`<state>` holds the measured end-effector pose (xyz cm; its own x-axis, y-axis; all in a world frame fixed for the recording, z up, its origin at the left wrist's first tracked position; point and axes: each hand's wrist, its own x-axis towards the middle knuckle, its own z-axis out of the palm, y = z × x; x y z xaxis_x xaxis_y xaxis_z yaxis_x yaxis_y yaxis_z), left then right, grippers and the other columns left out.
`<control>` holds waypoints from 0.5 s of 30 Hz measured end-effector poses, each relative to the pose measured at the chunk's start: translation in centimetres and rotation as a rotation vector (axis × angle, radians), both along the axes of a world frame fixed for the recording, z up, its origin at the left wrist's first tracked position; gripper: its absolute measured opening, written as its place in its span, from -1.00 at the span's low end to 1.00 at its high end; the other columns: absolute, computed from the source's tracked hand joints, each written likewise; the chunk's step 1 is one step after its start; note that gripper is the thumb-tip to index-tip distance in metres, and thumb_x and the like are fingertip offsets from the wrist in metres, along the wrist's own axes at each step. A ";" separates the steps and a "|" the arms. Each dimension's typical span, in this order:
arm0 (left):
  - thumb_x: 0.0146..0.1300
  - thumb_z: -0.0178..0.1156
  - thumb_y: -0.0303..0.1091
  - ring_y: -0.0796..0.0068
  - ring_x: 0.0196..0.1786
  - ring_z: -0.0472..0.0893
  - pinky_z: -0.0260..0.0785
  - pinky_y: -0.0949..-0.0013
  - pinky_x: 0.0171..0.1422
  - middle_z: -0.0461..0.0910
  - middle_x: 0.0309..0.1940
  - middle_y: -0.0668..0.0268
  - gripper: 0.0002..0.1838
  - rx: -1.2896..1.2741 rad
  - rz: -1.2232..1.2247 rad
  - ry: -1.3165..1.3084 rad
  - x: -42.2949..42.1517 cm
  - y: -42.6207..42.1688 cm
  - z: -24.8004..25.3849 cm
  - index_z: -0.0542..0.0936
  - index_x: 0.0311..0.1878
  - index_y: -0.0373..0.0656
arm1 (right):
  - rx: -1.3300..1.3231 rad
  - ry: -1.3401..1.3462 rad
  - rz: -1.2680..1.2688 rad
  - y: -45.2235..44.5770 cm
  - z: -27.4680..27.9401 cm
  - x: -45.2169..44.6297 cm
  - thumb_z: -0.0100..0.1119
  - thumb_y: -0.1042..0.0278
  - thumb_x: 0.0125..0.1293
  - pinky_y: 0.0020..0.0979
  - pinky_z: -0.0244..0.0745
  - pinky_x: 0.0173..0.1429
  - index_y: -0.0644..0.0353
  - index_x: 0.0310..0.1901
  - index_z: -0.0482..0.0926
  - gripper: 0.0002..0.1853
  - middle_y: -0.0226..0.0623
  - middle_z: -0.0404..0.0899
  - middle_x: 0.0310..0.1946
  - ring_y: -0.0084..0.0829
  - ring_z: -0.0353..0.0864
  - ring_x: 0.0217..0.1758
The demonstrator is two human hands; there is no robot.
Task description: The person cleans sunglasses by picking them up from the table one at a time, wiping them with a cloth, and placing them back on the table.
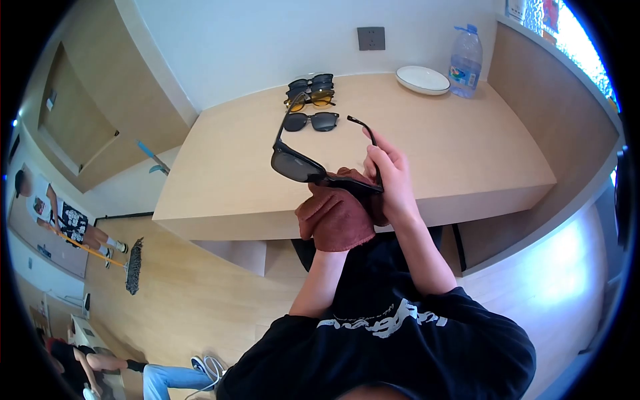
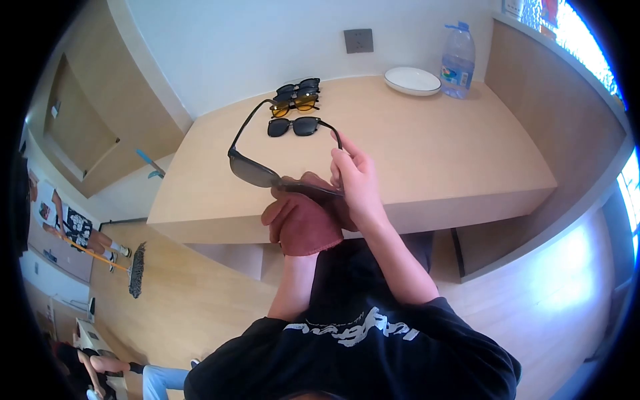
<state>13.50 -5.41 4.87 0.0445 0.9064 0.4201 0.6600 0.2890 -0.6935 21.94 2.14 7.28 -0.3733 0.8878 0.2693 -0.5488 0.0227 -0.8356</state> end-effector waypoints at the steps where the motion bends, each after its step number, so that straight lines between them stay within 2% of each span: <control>1: 0.31 -0.01 -0.31 0.39 -0.14 0.54 0.41 0.31 -0.07 0.49 -0.26 0.27 -0.86 -0.021 -0.018 -0.122 -0.1 0.0 0.1 0.49 -0.20 -0.14 | 0.003 -0.001 0.003 0.2 0.0 0.0 -0.02 0.39 0.48 -0.62 0.12 -0.43 0.33 0.33 0.41 -0.57 -0.62 0.24 -0.57 -0.77 0.17 -0.53; 2: 0.31 0.00 -0.30 0.39 -0.13 0.55 0.42 0.30 -0.06 0.51 -0.25 0.29 -0.85 -0.043 -0.035 -0.245 -0.2 0.0 0.1 0.49 -0.19 -0.13 | 0.022 0.021 -0.013 0.4 0.0 0.1 -0.03 0.40 0.48 -0.61 0.11 -0.44 0.33 0.32 0.41 -0.57 -0.62 0.23 -0.57 -0.76 0.16 -0.53; 3: 0.31 0.00 -0.30 0.39 -0.13 0.55 0.42 0.30 -0.06 0.51 -0.25 0.29 -0.85 -0.041 -0.032 -0.249 0.1 0.0 -0.2 0.49 -0.19 -0.13 | 0.041 0.041 -0.030 0.6 -0.1 0.3 -0.04 0.42 0.49 -0.61 0.10 -0.45 0.34 0.32 0.41 -0.58 -0.62 0.22 -0.57 -0.76 0.16 -0.54; 5: 0.31 0.02 -0.25 0.39 -0.12 0.56 0.41 0.34 -0.02 0.51 -0.25 0.31 -0.82 -0.096 0.292 0.349 0.8 0.4 -1.5 0.50 -0.14 -0.11 | 0.033 0.052 -0.042 0.9 -0.4 0.8 -0.04 0.42 0.49 -0.61 0.10 -0.45 0.34 0.33 0.41 -0.58 -0.62 0.21 -0.57 -0.76 0.15 -0.54; 6: 0.31 0.02 -0.25 0.39 -0.12 0.56 0.41 0.34 -0.02 0.51 -0.25 0.31 -0.82 -0.093 0.295 0.345 -0.2 0.9 -2.7 0.50 -0.14 -0.11 | 0.026 0.068 -0.057 1.1 -0.4 1.0 -0.05 0.42 0.50 -0.61 0.09 -0.45 0.34 0.34 0.40 -0.58 -0.62 0.21 -0.56 -0.75 0.14 -0.54; 8: 0.33 0.02 -0.25 0.46 -0.04 0.55 0.39 0.40 0.03 0.51 -0.23 0.33 -0.82 0.069 -0.168 -0.974 -2.6 2.2 -5.3 0.50 -0.12 -0.11 | 0.038 0.041 -0.080 1.4 -0.5 1.4 -0.05 0.40 0.52 -0.61 0.09 -0.45 0.33 0.33 0.41 -0.58 -0.61 0.20 -0.57 -0.75 0.12 -0.55; 9: 0.33 0.02 -0.25 0.46 -0.04 0.55 0.39 0.40 0.03 0.51 -0.23 0.33 -0.82 0.073 -0.167 -0.978 -1.8 1.7 -3.5 0.50 -0.12 -0.11 | 0.030 0.044 -0.093 1.6 -0.7 1.5 -0.06 0.39 0.53 -0.61 0.09 -0.45 0.33 0.33 0.41 -0.59 -0.61 0.19 -0.57 -0.75 0.12 -0.55; 11: 0.40 -0.01 -0.30 0.54 0.01 0.53 0.38 0.43 0.09 0.52 -0.16 0.36 -0.83 -0.107 0.163 -0.514 0.2 0.0 1.7 0.49 -0.08 -0.13 | 0.020 0.045 -0.105 1.8 -0.9 2.0 -0.06 0.37 0.53 -0.60 0.09 -0.45 0.32 0.32 0.42 -0.60 -0.61 0.19 -0.58 -0.75 0.12 -0.55; 12: 0.40 -0.01 -0.30 0.54 0.01 0.53 0.38 0.43 0.09 0.52 -0.16 0.36 -0.83 -0.018 0.105 -0.620 -0.5 -0.1 1.6 0.49 -0.07 -0.13 | 0.042 0.057 -0.144 2.2 -0.9 2.5 -0.06 0.36 0.54 -0.61 0.09 -0.45 0.31 0.32 0.42 -0.60 -0.61 0.19 -0.59 -0.75 0.12 -0.55; 13: 0.40 -0.01 -0.30 0.55 0.01 0.53 0.38 0.44 0.10 0.51 -0.16 0.36 -0.83 0.133 -0.033 -0.864 -1.5 -0.2 1.0 0.48 -0.07 -0.13 | 0.064 0.069 -0.183 2.5 -0.8 2.8 -0.07 0.35 0.55 -0.61 0.10 -0.46 0.31 0.32 0.43 -0.60 -0.61 0.18 -0.59 -0.75 0.12 -0.54; 14: 0.41 -0.01 -0.29 0.55 0.01 0.53 0.38 0.44 0.10 0.51 -0.16 0.36 -0.83 0.306 -0.237 -1.166 -2.6 0.0 -0.1 0.48 -0.07 -0.13 | 0.066 0.071 -0.182 2.7 -0.7 3.2 -0.07 0.35 0.55 -0.61 0.10 -0.46 0.31 0.32 0.43 -0.60 -0.61 0.18 -0.59 -0.75 0.12 -0.54; 15: 0.41 -0.01 -0.29 0.55 0.01 0.52 0.37 0.44 0.10 0.51 -0.15 0.36 -0.83 0.487 -0.526 -1.627 -3.6 0.7 -1.5 0.48 -0.07 -0.13 | 0.048 0.069 -0.191 2.7 -0.4 3.5 -0.07 0.34 0.55 -0.61 0.11 -0.45 0.30 0.32 0.43 -0.60 -0.61 0.18 -0.58 -0.75 0.11 -0.55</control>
<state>9.85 -4.75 3.37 -0.4340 0.7269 0.5323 0.6089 -0.1988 0.7679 25.48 4.87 6.90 -0.1788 0.9260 0.3323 -0.5865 0.1709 -0.7917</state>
